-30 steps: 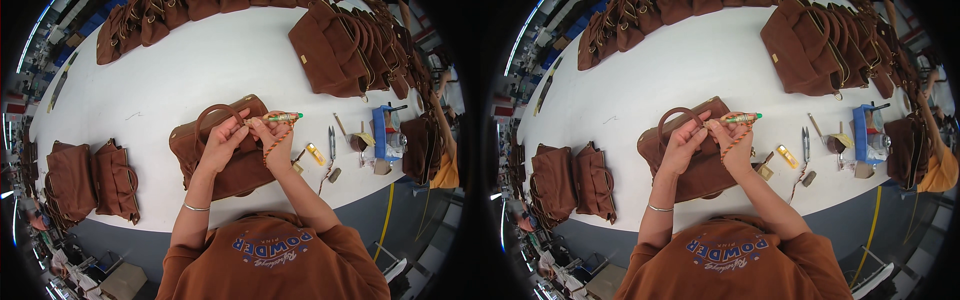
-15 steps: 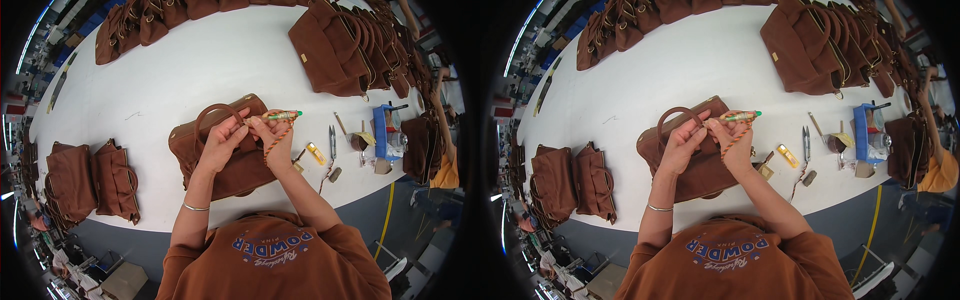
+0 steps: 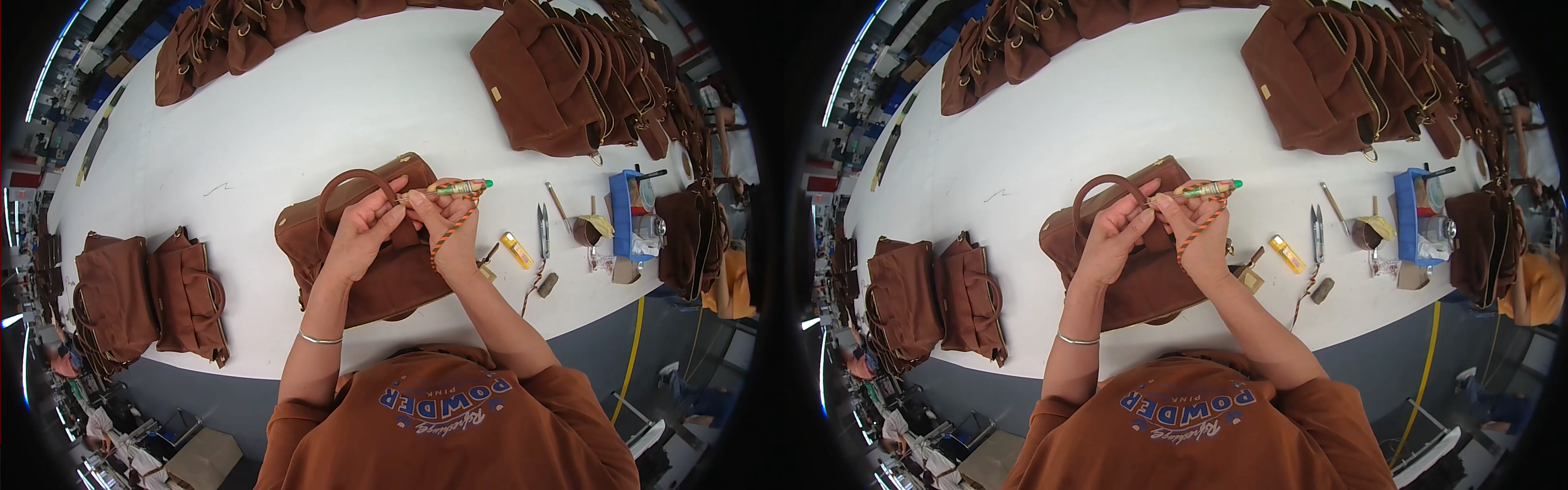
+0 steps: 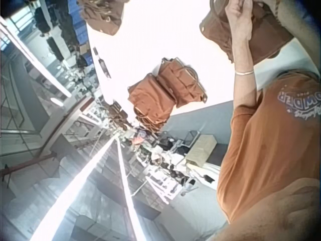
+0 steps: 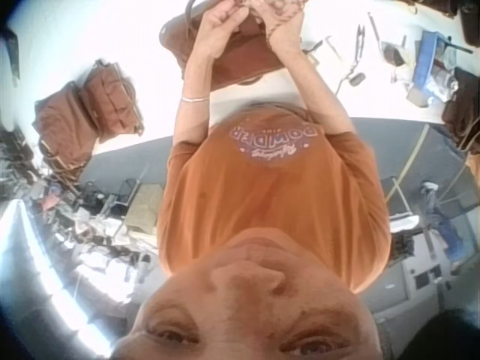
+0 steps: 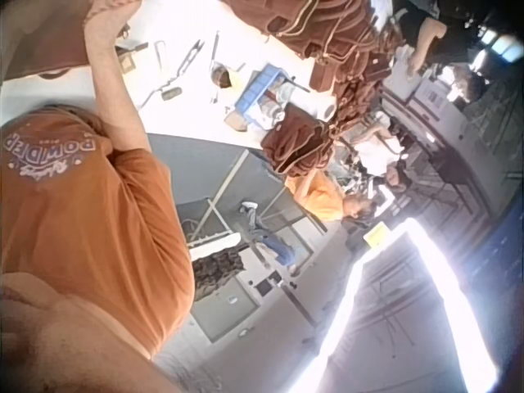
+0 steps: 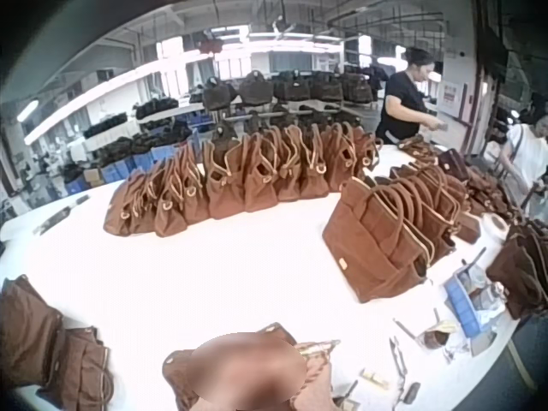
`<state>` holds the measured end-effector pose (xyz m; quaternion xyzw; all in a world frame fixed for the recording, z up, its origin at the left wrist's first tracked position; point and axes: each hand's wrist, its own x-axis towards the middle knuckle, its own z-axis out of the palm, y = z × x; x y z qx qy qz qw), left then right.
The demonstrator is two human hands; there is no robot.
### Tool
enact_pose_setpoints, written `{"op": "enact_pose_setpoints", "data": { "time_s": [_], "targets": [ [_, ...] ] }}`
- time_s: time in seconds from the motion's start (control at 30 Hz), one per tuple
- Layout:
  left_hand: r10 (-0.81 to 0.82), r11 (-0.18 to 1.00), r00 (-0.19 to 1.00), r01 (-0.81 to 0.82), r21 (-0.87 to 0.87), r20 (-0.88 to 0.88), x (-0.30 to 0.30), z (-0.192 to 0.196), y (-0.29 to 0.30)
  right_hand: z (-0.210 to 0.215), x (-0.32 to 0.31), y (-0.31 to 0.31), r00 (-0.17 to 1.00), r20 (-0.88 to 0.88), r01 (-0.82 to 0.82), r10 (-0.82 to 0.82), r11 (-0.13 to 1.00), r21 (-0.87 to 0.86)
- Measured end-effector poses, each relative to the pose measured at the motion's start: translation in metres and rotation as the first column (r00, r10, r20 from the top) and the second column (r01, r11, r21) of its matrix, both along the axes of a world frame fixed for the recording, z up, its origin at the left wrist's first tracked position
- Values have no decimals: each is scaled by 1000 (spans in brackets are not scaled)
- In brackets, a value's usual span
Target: The person assembles brown handbags at a factory workstation. They attach a small rectangular leather patch to the front of a bag using a green marker to mark the position and a small wooden block to press the patch into place. The person also inspects the bag's interior and handles.
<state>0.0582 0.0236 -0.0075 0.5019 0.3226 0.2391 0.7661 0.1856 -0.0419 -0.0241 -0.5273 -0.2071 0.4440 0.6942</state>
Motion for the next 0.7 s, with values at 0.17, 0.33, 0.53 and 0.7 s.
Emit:
{"op": "enact_pose_setpoints", "data": {
  "time_s": [0.17, 0.33, 0.53, 0.7],
  "targets": [
    [-4, 1000, 1000, 4, -6, 11, 0, -1, 0, 0, -1, 0, 1000, -2, 12, -12, 1000, -1],
    [3, 1000, 1000, -3, -2, 8, 0, -3, 0, 2, -3, 1, 999, 31, 25, -26, 999, 22],
    [28, 999, 1000, -28, 17, -12, 0, -7, -1, -5, -10, 2, 988, 138, 60, -75, 993, 106],
    [58, 998, 997, -59, 22, 41, 3, -13, -4, -15, -14, 4, 945, 298, 91, -137, 982, 163]
  ]
}}
